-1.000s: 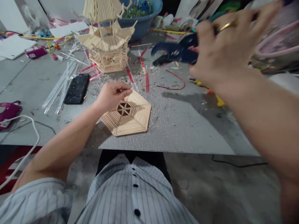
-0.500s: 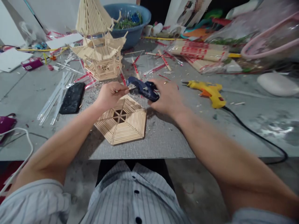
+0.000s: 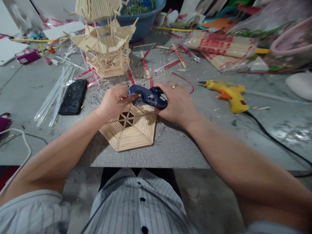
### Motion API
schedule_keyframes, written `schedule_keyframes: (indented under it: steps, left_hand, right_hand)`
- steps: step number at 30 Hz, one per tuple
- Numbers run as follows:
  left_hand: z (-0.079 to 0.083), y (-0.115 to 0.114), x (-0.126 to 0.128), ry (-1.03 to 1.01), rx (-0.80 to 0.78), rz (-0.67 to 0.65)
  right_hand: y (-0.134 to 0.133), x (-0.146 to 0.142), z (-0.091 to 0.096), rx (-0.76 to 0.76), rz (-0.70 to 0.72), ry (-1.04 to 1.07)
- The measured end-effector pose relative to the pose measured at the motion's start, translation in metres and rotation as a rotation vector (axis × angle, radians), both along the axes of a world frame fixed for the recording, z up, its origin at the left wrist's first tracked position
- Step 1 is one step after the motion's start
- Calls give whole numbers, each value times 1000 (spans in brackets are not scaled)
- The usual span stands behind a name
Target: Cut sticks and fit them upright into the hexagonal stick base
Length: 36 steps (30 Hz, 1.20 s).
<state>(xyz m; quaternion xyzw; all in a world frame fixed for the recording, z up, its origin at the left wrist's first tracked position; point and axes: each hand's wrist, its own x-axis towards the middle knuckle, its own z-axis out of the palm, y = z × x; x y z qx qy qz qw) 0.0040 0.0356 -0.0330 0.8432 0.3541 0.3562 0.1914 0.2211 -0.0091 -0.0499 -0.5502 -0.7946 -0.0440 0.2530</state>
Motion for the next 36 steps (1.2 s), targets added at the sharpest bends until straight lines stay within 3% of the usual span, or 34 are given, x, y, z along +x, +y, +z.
schedule_keyframes:
  steps: [5,36]
  left_hand:
    - [1,-1,0,27,125,-22]
    - [3,-3,-4,52,9,-28]
  right_hand:
    - [-1,0,2,-4,9,-7]
    - [0,3,1,-49,35,-62]
